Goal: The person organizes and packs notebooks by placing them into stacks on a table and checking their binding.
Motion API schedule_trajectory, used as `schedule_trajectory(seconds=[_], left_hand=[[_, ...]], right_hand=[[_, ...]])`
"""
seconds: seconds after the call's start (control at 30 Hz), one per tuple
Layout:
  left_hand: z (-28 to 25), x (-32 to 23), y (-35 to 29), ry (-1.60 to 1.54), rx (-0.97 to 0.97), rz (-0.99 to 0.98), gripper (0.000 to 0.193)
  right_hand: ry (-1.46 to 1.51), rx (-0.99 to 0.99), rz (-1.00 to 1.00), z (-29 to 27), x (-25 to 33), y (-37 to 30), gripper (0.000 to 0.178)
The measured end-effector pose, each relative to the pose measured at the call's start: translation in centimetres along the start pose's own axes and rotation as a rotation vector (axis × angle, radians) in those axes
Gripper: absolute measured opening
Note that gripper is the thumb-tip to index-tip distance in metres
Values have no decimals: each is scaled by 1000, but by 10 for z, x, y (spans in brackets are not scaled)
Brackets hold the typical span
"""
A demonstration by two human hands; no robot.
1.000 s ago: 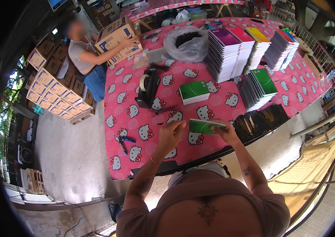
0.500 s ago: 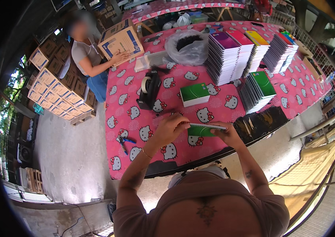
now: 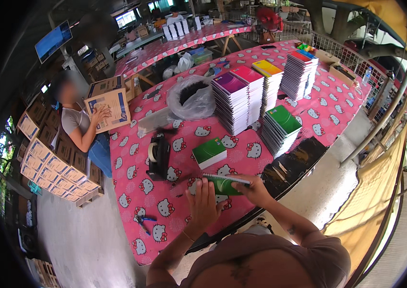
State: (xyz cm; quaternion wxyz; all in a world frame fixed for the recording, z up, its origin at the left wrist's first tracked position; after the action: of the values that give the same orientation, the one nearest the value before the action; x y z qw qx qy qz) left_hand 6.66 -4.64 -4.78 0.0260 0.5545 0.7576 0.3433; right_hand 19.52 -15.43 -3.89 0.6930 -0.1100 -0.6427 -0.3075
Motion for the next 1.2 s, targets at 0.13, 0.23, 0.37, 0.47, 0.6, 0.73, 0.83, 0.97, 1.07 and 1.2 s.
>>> schedule_trajectory(seconds=[0.13, 0.23, 0.37, 0.47, 0.6, 0.73, 0.83, 0.97, 1.07, 1.2], left_hand=[[-21, 26, 49, -37, -74, -73, 78], [-5, -8, 3, -90, -53, 66, 78], [-23, 6, 48, -27, -94, 79, 79], [-29, 4, 54, -63, -81, 108, 79], [-21, -18, 38, -134, -20, 146, 80], [-28, -11, 69, -92, -82, 144, 79], [-23, -45, 29, -10, -162, 259, 79], [-37, -28, 107, -227, -73, 174, 83], [-21, -56, 57, -297, -89, 202, 82], [-48, -23, 136, -581, 23, 213, 61]], right_hand=[[26, -11, -7, 6, -8, -7, 30], [45, -59, 83, 5, 8, -2, 31], [60, -22, 30, 6, 3, -1, 32], [56, -27, 81, 0, 7, -4, 33], [34, -13, 27, -2, 5, -3, 37], [214, -57, 75, -8, 10, -2, 41], [39, -32, 21, -12, 12, 2, 45], [48, -103, -70, -26, 20, 2, 49], [-86, -74, -31, -35, 14, 0, 51], [-67, -115, -77, -51, 18, 2, 40]])
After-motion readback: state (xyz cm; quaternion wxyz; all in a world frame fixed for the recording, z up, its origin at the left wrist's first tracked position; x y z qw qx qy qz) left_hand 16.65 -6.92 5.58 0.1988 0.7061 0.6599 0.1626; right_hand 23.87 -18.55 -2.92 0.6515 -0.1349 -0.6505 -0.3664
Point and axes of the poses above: each hand's wrist, its own y-axis towards the middle knuckle, its own z-axis out of the palm, x = y × z, the point moved 8 cm from there along y, towards the middle knuckle, and after that the axes turned 15 degrees about y, right-handed, at the moved point
